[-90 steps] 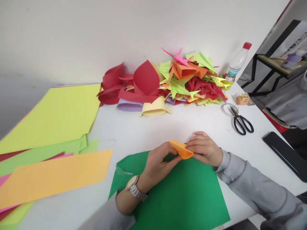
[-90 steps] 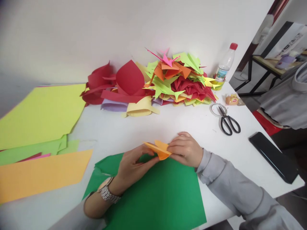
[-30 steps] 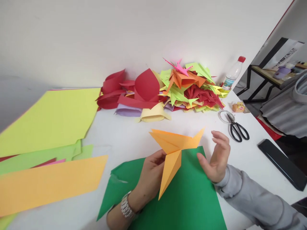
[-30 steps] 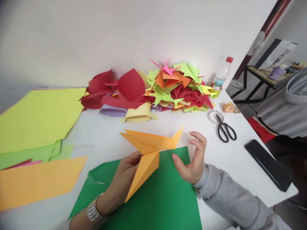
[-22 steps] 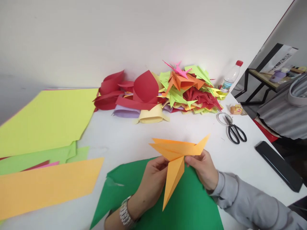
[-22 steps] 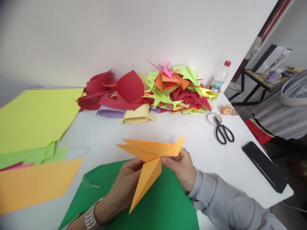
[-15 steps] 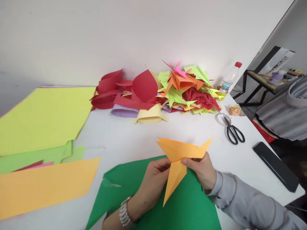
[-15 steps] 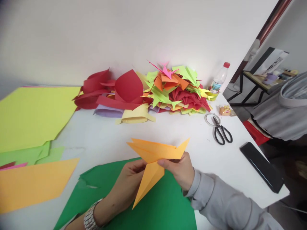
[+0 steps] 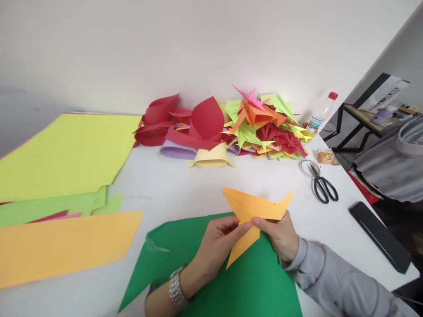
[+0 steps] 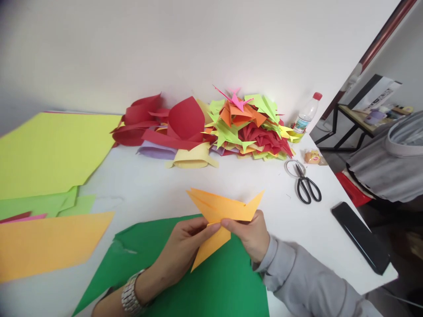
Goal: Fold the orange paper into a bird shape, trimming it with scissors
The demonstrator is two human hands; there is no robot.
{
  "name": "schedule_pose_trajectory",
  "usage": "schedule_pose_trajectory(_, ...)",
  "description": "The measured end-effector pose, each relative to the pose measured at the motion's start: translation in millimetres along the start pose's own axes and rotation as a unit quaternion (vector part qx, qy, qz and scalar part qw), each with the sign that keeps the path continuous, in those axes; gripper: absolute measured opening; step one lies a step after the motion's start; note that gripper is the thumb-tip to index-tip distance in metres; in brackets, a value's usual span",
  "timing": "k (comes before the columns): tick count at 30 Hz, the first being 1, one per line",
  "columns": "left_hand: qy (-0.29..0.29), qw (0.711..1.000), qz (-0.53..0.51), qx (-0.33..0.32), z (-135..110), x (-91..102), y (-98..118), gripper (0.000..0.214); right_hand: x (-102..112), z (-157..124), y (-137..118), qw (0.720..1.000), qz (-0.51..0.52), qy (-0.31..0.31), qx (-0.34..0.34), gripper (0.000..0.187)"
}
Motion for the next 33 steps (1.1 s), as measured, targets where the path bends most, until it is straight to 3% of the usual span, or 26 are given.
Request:
schedule_pose_trajectory(7, 0.039, 0.994, 0.089, -0.057, -1, 2.5, 15, 0.038, 0, 2, -1, 1.000, -0.007, -0.014, 0.007, 0.035)
schedule_pose_trajectory(14, 0.040, 0.994, 0.080, -0.058, -2, 2.3, 13, 0.033, 0, 4, -3, 1.000, -0.026, -0.010, 0.010, 0.037)
schedule_pose_trajectory(21, 0.074, 0.989, 0.107, -0.065, -4, 7.7, 12, 0.045, 3, 1, 2, 1.000, -0.030, 0.001, -0.005, 0.028)
schedule_pose_trajectory(33, 0.035, 0.999, 0.020, -0.028, -1, 7.0, 2, 0.044, 2, 1, 6, 0.999, -0.013, 0.005, -0.043, 0.028)
Point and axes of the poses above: each hand's wrist, its own z-axis towards the middle knuckle, its own x-axis out of the back of the hand, y = z × x, the point moved 8 cm from there along z, towards the middle knuckle, and after that the axes turned 3 degrees about z, right-handed, at the moved point
